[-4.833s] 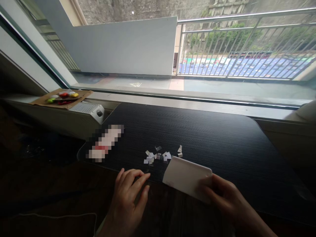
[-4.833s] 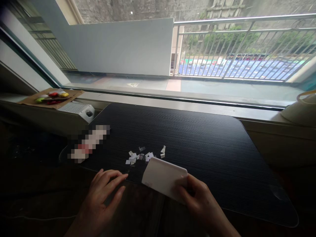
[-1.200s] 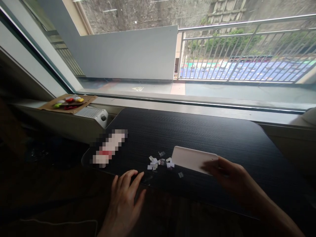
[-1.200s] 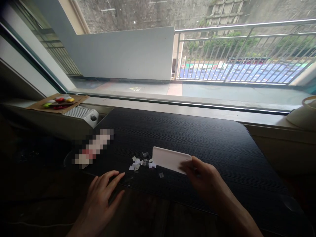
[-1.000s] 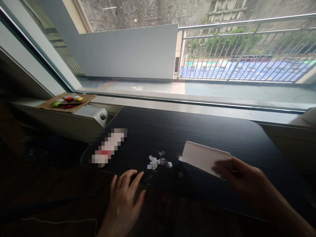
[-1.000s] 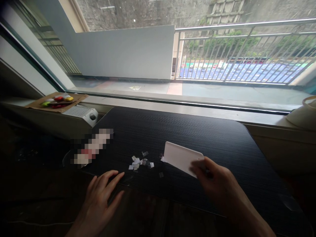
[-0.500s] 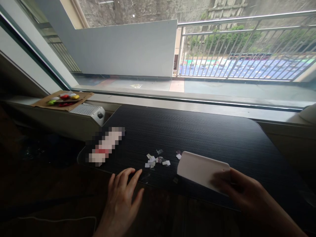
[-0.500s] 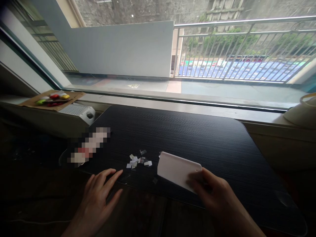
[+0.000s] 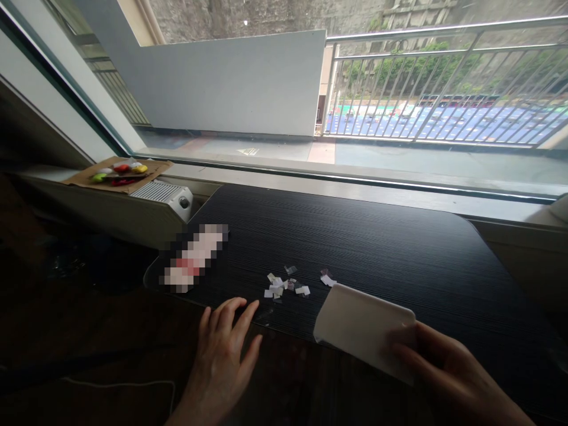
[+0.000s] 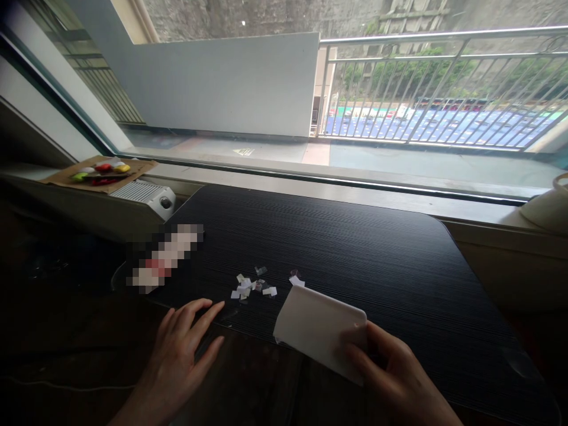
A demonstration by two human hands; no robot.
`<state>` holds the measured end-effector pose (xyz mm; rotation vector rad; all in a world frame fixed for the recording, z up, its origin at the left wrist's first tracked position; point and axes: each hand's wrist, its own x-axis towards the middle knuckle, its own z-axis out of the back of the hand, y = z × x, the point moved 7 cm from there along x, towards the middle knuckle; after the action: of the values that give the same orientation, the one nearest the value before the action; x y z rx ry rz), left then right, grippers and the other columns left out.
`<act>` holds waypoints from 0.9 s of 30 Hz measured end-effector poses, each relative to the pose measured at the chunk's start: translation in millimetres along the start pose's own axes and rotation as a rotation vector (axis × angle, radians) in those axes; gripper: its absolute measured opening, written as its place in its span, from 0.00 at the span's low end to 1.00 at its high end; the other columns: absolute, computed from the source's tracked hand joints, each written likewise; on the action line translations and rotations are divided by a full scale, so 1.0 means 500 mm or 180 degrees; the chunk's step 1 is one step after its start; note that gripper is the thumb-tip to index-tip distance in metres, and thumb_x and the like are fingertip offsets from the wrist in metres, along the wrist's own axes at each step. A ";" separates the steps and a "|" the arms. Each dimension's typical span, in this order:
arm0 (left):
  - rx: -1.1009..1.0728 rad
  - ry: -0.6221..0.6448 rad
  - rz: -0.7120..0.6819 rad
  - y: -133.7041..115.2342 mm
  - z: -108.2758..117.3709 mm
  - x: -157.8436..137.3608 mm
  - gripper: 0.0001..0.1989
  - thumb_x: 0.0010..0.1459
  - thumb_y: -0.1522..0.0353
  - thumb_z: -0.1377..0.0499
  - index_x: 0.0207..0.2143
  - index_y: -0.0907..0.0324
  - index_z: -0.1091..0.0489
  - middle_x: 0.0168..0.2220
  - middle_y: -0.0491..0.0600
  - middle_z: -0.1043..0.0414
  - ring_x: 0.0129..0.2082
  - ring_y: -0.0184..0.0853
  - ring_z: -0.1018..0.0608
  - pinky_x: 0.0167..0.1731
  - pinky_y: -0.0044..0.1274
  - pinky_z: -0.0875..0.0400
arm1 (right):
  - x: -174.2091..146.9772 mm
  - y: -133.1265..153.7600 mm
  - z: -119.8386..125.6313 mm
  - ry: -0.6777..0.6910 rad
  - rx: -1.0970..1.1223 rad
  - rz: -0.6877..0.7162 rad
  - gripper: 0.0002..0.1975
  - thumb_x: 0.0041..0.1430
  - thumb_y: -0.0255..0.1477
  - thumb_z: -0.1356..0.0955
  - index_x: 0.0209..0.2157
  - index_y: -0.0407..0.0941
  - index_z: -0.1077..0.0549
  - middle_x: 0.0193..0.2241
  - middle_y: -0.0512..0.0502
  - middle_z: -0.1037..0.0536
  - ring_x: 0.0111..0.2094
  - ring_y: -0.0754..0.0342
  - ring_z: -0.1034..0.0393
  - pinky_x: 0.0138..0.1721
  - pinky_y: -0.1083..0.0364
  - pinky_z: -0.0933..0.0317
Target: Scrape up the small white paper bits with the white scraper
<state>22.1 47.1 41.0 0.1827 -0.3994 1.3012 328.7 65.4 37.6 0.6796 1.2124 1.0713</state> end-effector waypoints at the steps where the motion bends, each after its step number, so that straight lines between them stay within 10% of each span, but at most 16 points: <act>1: -0.0013 0.0013 0.0012 0.000 0.000 0.000 0.20 0.60 0.71 0.49 0.54 0.57 0.35 0.48 0.55 0.32 0.48 0.46 0.27 0.49 0.47 0.36 | -0.002 0.000 0.005 -0.0072 0.0003 -0.0017 0.13 0.50 0.41 0.31 0.31 0.45 0.23 0.27 0.48 0.18 0.29 0.48 0.24 0.27 0.56 0.32; 11: -0.0036 0.0051 0.0011 -0.003 0.000 0.001 0.20 0.59 0.71 0.49 0.54 0.57 0.36 0.48 0.55 0.32 0.48 0.46 0.27 0.48 0.48 0.35 | -0.019 -0.006 -0.020 0.0205 -0.0215 0.0120 0.14 0.52 0.41 0.32 0.29 0.45 0.23 0.26 0.47 0.19 0.30 0.47 0.23 0.28 0.56 0.31; 19: -0.0050 0.0053 0.0057 0.000 -0.006 -0.001 0.21 0.59 0.71 0.49 0.55 0.57 0.35 0.49 0.56 0.32 0.49 0.47 0.27 0.49 0.48 0.36 | 0.023 0.066 -0.014 -0.0764 -0.0607 0.1022 0.10 0.51 0.38 0.30 0.32 0.47 0.21 0.31 0.47 0.16 0.33 0.46 0.21 0.35 0.54 0.29; 27: -0.0059 0.0088 0.0145 0.003 -0.012 -0.007 0.22 0.59 0.70 0.49 0.56 0.55 0.37 0.50 0.55 0.32 0.51 0.45 0.29 0.52 0.46 0.37 | 0.028 0.076 0.001 -0.0884 -0.0770 0.0913 0.12 0.50 0.40 0.31 0.32 0.47 0.21 0.31 0.46 0.16 0.33 0.45 0.21 0.33 0.53 0.28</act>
<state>20.9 46.4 34.1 0.1406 -0.3939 1.3431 318.4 93.1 65.6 0.7982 0.7466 1.2884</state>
